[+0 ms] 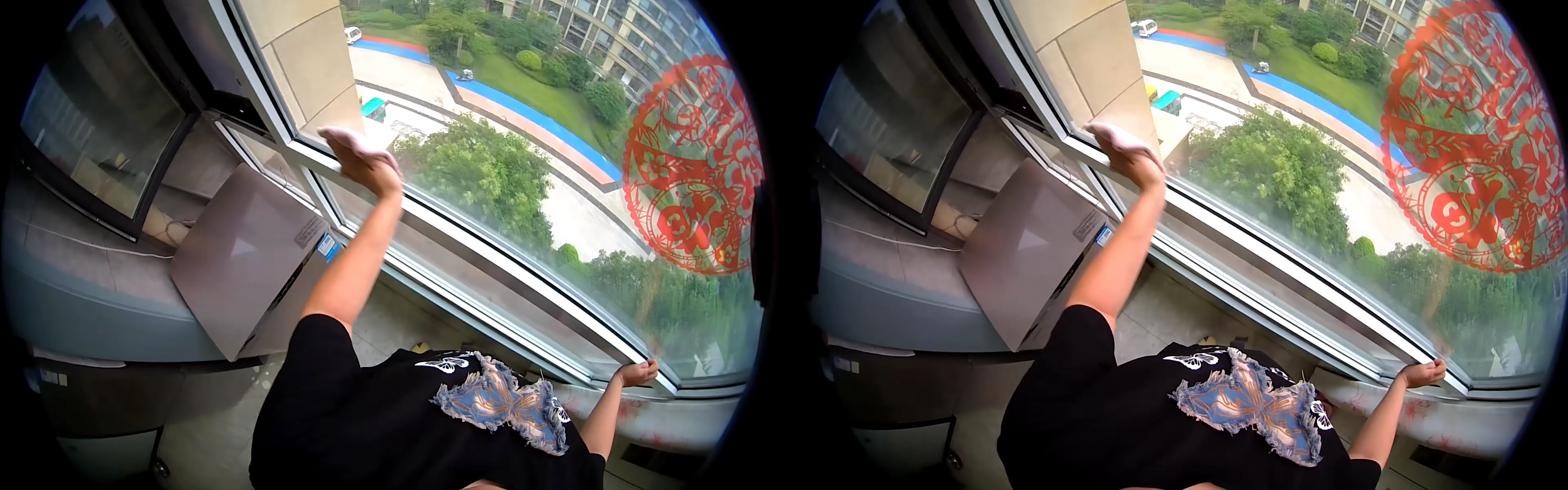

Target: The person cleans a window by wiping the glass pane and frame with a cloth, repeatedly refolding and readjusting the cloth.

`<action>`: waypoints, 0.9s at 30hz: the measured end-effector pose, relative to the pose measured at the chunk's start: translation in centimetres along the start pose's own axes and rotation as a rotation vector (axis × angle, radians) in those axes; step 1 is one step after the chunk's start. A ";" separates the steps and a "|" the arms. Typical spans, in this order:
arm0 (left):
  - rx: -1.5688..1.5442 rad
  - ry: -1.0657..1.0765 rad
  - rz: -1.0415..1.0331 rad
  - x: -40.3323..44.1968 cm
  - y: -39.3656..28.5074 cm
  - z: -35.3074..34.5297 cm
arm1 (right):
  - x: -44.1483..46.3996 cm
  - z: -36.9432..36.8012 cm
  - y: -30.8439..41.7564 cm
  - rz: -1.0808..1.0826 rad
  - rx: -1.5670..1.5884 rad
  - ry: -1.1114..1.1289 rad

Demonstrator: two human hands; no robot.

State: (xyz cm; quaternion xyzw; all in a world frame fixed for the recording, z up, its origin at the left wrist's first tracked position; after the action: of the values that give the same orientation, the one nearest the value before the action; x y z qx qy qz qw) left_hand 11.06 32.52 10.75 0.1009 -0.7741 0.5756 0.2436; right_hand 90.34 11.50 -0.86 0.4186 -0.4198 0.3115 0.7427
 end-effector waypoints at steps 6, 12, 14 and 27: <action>-0.074 0.383 -0.312 -13.5 -8.6 1.2 | -0.3 0.5 0.8 -0.060 0.032 0.045; -0.053 0.234 -0.890 1.6 -16.4 -5.3 | -1.7 -0.3 -0.4 -0.034 0.109 0.008; -0.052 0.029 -1.138 5.5 -24.3 -5.7 | -1.7 0.6 1.6 -0.034 0.133 -0.034; -0.243 -0.345 -1.575 5.1 -53.6 -15.3 | -2.2 1.9 5.8 -0.123 0.255 -0.058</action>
State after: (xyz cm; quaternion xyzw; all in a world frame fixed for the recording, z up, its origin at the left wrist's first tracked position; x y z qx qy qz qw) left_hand 34.09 30.54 61.75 0.6754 -0.5599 0.1239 0.4636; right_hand 83.92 12.17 -0.17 0.5433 -0.3718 0.3037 0.6888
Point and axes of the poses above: each hand's wrist, its own x-axis towards the middle knuckle, its own z-axis out of the back of the hand, y = z × x, the point moved 2 cm from there along x, towards the middle knuckle, and after that the axes turned 6 degrees about -y, right-handed, at the moved point
